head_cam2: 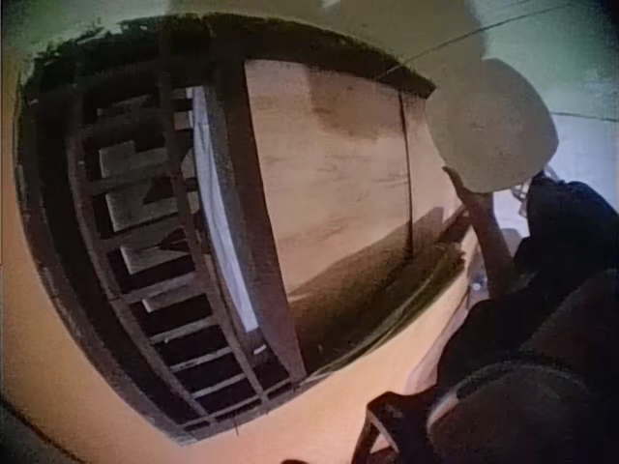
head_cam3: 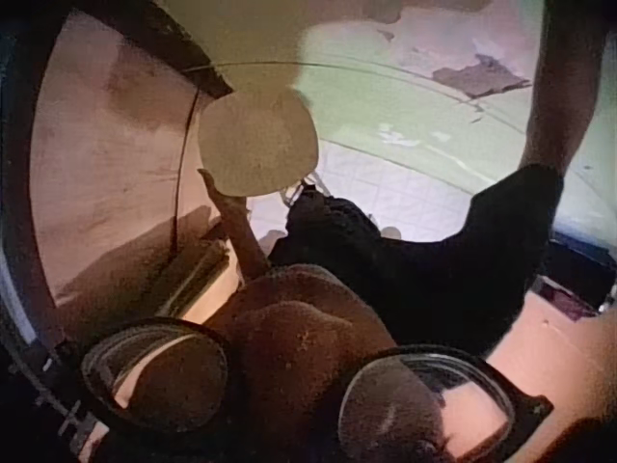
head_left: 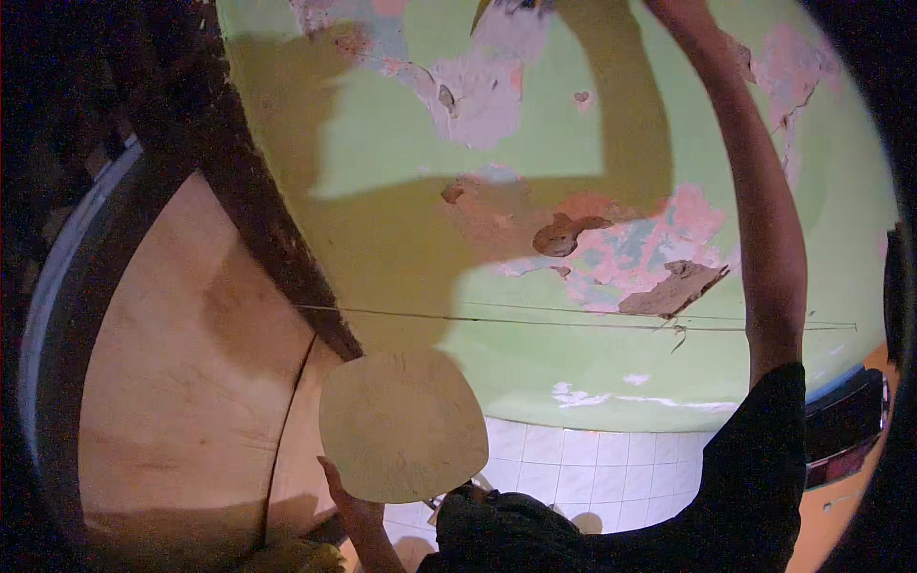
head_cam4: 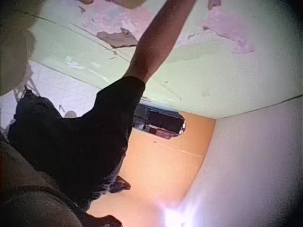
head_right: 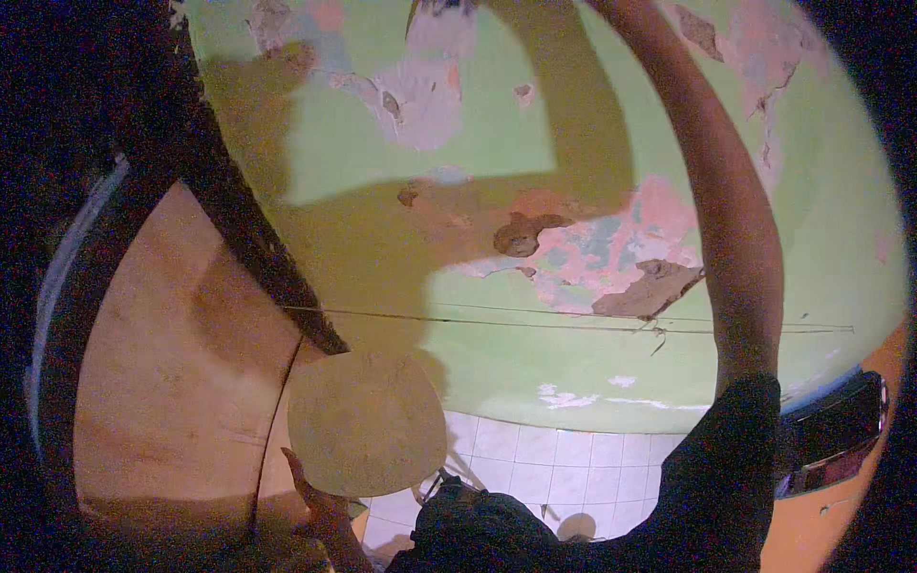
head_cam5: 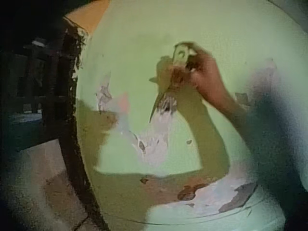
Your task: The person applies plaster to a damaged wall using a putty knife and a plate. They then pour powder from a plastic bag onto the plate placed on a wooden stool.
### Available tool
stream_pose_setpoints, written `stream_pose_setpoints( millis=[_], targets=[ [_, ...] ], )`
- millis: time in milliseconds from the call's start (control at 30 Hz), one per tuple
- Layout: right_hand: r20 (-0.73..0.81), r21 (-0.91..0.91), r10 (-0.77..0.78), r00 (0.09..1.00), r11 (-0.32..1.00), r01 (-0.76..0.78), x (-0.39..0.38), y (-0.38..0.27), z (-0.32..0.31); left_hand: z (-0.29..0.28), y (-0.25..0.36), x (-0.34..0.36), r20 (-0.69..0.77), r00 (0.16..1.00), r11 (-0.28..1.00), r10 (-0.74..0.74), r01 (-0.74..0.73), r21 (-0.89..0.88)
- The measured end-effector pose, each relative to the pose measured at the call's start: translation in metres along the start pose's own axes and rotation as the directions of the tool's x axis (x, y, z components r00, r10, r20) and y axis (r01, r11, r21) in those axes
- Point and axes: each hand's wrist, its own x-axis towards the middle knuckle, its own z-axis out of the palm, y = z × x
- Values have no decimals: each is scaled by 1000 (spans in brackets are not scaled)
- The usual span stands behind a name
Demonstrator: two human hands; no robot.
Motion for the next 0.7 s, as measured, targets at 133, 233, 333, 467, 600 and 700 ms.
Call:
stream_pose_setpoints(
  millis=[133,233,333,467,600,700],
  targets=[
    [14,54,-168,986,985,167,-6,19,13,-3,-7,2,-41,999,1000,1,-2,-5],
    [87,97,-255,963,964,246,-33,20,77,-10,-4,0,-83,996,999,38,-37,12],
    [233,175,1,972,984,-43,-35,11,79,-17,-3,-2,-82,996,999,32,-34,-19],
    [3,22,-140,990,990,139,4,0,23,-29,-10,3,38,994,973,-99,104,-206],
    [142,6,-43,989,999,42,-17,-10,50,-20,-6,-5,-37,997,986,-69,62,-152],
    [169,84,-110,979,992,97,-30,12,95,-10,1,-14,-121,991,998,53,-49,30]
  ],
)
